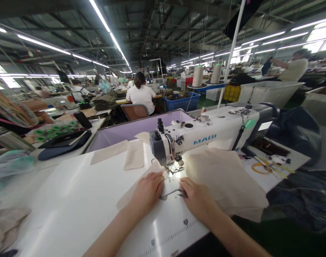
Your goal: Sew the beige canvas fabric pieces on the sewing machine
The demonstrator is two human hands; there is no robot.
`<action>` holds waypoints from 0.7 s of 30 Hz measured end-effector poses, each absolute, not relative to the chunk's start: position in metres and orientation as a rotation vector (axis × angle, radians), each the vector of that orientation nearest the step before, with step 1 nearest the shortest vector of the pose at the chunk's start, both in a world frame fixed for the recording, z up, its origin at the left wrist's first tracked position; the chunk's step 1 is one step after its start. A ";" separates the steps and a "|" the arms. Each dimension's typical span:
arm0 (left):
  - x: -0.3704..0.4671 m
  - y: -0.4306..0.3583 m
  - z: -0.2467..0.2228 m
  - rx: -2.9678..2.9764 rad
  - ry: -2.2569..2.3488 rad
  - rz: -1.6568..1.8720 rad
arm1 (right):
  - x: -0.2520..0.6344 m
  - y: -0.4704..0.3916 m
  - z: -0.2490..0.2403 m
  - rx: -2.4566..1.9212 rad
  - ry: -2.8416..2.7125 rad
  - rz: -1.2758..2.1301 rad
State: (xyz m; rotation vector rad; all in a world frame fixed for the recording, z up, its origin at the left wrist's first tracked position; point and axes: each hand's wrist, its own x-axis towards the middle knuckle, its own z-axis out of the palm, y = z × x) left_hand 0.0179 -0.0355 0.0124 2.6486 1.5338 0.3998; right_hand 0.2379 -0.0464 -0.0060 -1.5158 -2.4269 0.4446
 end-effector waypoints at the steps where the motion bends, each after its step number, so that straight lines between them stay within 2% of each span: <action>1: 0.017 -0.042 0.017 2.644 1.485 0.400 | 0.240 -0.048 -0.006 -1.510 -2.443 0.438; 9: 0.006 -0.064 0.021 2.619 1.440 0.210 | 0.242 -0.051 -0.006 -1.486 -2.480 0.391; 15: 0.012 -0.063 0.030 2.241 2.123 -0.327 | 0.250 -0.051 -0.017 -1.359 -2.166 0.497; 21: 0.013 -0.078 0.032 1.957 2.304 -0.492 | 0.255 -0.048 -0.010 -1.404 -1.905 0.802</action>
